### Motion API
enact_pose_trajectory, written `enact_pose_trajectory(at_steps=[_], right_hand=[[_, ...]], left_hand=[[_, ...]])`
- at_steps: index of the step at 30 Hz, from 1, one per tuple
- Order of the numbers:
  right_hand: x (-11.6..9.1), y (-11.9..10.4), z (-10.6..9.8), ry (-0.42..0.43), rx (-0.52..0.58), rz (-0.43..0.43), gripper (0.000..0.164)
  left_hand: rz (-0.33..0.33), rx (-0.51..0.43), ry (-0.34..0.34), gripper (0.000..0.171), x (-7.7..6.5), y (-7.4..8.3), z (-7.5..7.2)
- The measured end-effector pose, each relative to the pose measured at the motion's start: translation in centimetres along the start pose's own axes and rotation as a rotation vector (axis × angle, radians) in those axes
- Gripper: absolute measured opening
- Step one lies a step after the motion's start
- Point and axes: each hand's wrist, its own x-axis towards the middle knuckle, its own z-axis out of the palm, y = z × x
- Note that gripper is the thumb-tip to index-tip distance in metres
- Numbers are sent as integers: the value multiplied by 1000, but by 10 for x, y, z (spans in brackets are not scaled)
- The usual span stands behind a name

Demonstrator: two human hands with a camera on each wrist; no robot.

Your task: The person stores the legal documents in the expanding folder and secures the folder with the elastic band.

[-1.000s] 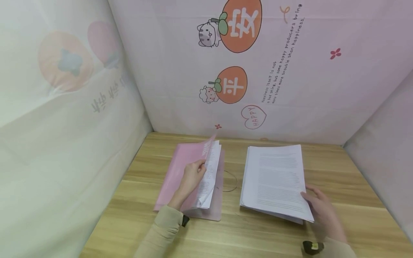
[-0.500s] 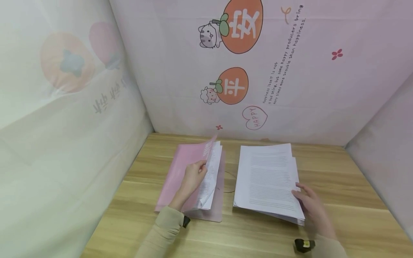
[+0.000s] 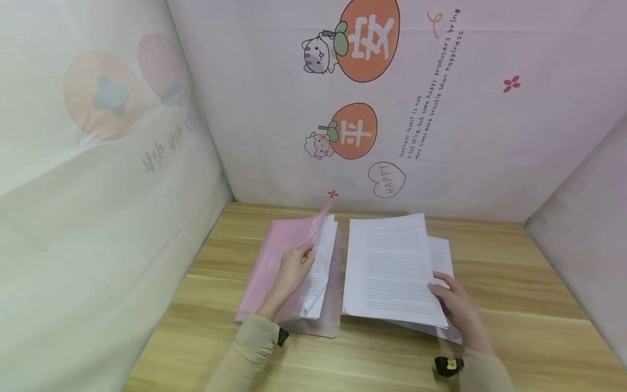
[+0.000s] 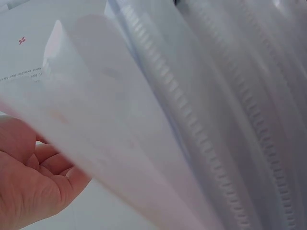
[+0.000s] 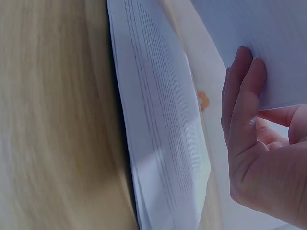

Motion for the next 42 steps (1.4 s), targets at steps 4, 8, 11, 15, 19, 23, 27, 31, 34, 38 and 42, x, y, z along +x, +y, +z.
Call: enact_pose_trajectory(at_steps=[4, 8, 11, 15, 19, 23, 27, 31, 34, 38, 42], right_hand=[[4, -3, 8, -7, -18, -1, 61], [5, -6, 15, -2, -35, 10, 60], [7, -9, 19, 10, -40, 13, 61], [7, -11, 26, 9, -45, 13, 61], [9, -11, 31, -6, -71, 4, 59], [12, -10, 37, -10, -103, 3, 58], [15, -9, 44, -9, -112, -3, 58], [15, -10, 50, -7, -113, -6, 58], [16, -12, 54, -4, -128, -2, 58], [18, -13, 61, 1, -150, 7, 58], [19, -13, 66, -4, -152, 17, 59]], left_hand=[[7, -1, 7, 32, 0, -1, 0], [19, -7, 19, 31, -1, -1, -1], [28, -4, 30, 30, 0, -1, -1], [38, 0, 43, 30, 0, -1, -1], [32, -6, 38, 30, 0, -1, -1], [41, 6, 44, 30, 0, 0, -1], [50, 19, 58, 29, 0, 1, -1], [53, 16, 63, 29, 1, 0, 0], [55, 9, 63, 29, 1, 0, 0], [57, 6, 62, 29, 1, 0, -1], [55, 3, 63, 30, 1, -1, -1]])
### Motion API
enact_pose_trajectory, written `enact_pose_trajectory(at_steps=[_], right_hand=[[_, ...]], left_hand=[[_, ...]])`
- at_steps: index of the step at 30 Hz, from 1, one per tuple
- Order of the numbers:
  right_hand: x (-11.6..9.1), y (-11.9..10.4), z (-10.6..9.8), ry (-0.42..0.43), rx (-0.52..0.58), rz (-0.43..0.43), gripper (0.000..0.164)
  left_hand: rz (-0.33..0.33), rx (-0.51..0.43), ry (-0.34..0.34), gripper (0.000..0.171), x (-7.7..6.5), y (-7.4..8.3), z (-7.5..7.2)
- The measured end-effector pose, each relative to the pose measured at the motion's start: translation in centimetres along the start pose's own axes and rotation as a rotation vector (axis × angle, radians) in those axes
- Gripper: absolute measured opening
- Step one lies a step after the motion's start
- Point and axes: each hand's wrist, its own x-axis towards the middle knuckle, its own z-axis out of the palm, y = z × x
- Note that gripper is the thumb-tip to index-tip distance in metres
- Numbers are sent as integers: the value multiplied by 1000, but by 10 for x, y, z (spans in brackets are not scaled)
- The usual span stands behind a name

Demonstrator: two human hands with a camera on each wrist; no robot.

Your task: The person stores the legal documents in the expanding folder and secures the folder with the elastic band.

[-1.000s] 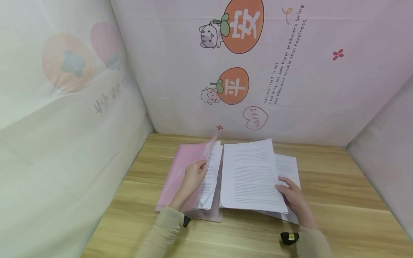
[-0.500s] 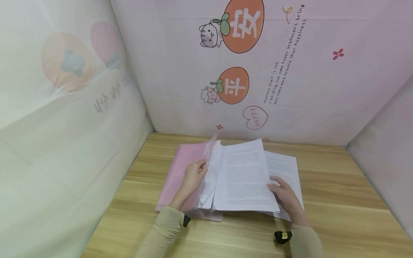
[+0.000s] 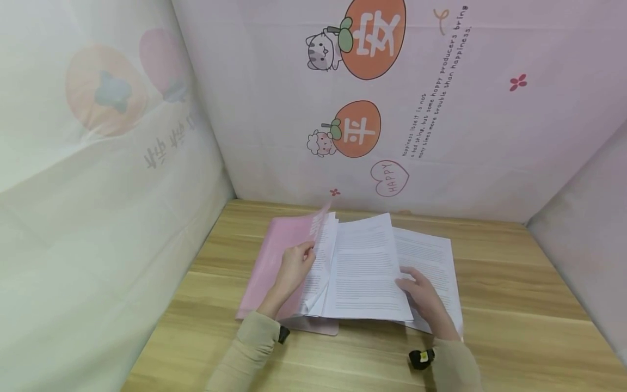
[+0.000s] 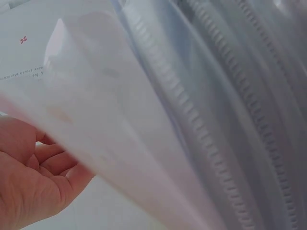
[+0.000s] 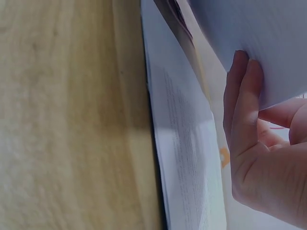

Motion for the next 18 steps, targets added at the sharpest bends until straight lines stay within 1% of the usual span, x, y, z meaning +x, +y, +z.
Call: enact_pose_trajectory(at_steps=[6, 13, 18], right_hand=[[-2, 1, 7, 0, 13, 7, 56], [-3, 2, 12, -13, -64, 12, 60], [-3, 4, 13, -15, -46, 12, 57]], left_hand=[[-9, -3, -8, 30, 0, -1, 1], [-18, -7, -13, 30, -1, -1, 0], [-16, -15, -14, 30, 0, -2, 0]])
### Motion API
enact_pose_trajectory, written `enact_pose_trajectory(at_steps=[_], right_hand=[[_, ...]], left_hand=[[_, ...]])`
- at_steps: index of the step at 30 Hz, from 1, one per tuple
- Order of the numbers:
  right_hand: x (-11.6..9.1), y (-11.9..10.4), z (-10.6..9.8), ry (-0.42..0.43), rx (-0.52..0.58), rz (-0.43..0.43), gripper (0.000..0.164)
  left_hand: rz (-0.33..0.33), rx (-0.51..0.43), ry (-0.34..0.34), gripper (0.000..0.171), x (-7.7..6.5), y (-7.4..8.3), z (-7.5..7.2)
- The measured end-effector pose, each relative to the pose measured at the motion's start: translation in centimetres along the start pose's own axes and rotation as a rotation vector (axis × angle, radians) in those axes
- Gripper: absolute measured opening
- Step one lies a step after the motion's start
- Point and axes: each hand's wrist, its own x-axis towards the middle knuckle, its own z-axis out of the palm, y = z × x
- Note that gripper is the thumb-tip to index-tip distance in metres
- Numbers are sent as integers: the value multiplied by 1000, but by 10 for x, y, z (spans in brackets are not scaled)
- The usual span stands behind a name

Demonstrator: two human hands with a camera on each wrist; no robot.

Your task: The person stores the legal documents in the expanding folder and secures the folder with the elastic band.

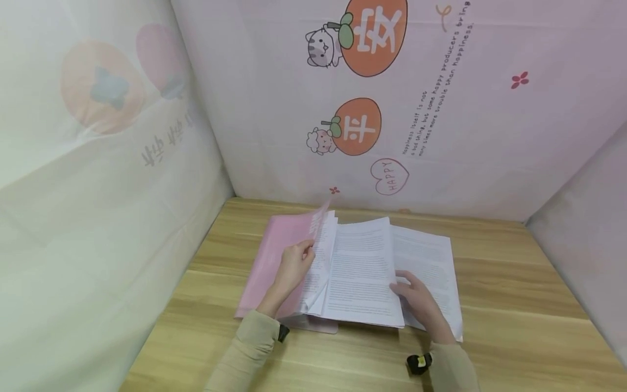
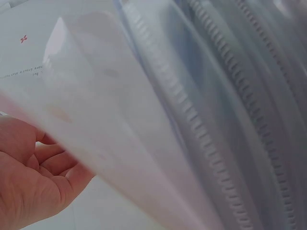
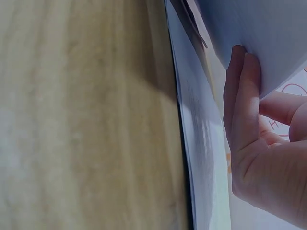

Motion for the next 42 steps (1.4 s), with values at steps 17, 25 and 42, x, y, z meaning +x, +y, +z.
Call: enact_pose_trajectory(at_steps=[17, 25, 42], right_hand=[[0, -7, 4, 7, 26, -32, 53], [-2, -9, 3, -6, 79, -40, 54], [-6, -11, 4, 7, 71, -39, 53]], left_hand=[[6, 7, 12, 29, 1, -3, 2], [-4, 3, 7, 29, 0, -2, 3], [10, 11, 17, 29, 1, -3, 5]])
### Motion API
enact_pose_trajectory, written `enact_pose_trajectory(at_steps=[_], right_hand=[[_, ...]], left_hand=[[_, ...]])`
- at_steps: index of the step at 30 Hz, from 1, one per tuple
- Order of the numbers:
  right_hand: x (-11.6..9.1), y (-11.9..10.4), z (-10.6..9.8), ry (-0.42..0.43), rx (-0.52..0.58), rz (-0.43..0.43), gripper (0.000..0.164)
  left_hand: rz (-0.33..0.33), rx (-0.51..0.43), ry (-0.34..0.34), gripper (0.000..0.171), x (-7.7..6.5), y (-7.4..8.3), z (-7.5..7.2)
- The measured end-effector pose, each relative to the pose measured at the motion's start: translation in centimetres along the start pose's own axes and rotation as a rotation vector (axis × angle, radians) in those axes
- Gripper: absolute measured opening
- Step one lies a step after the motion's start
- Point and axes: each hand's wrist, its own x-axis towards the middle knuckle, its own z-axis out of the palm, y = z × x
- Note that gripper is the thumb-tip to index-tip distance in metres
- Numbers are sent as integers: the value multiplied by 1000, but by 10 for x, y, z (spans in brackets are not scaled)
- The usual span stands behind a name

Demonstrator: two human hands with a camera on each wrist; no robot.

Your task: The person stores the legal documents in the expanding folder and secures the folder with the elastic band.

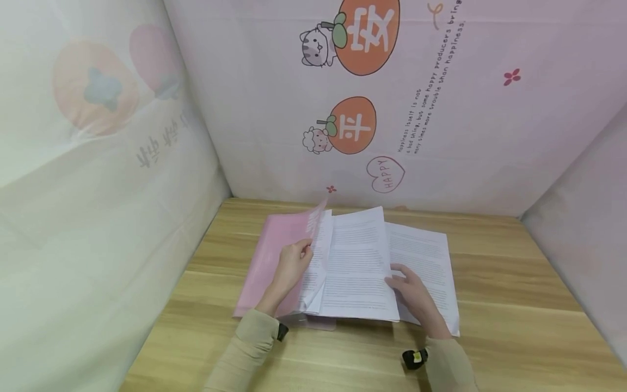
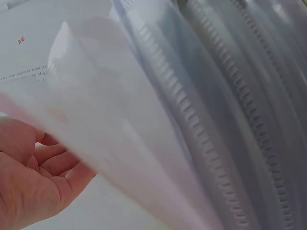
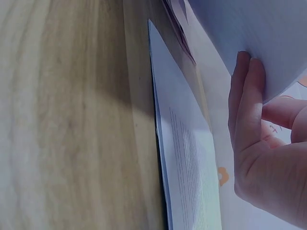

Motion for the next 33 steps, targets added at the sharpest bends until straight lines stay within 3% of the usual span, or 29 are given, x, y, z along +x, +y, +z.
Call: enact_pose_trajectory(at_steps=[7, 19, 27, 33], right_hand=[[-1, -4, 8, -29, -48, 13, 57], [-4, -5, 7, -170, 51, -48, 56], [-7, -10, 11, -127, 24, -29, 53], [-3, -11, 18, -128, 68, -35, 50]], left_hand=[[2, 3, 8, 30, 0, 0, 0], [19, 14, 27, 29, -1, 2, -2], [20, 20, 28, 28, -1, 1, -1], [11, 20, 27, 29, -1, 1, -1]])
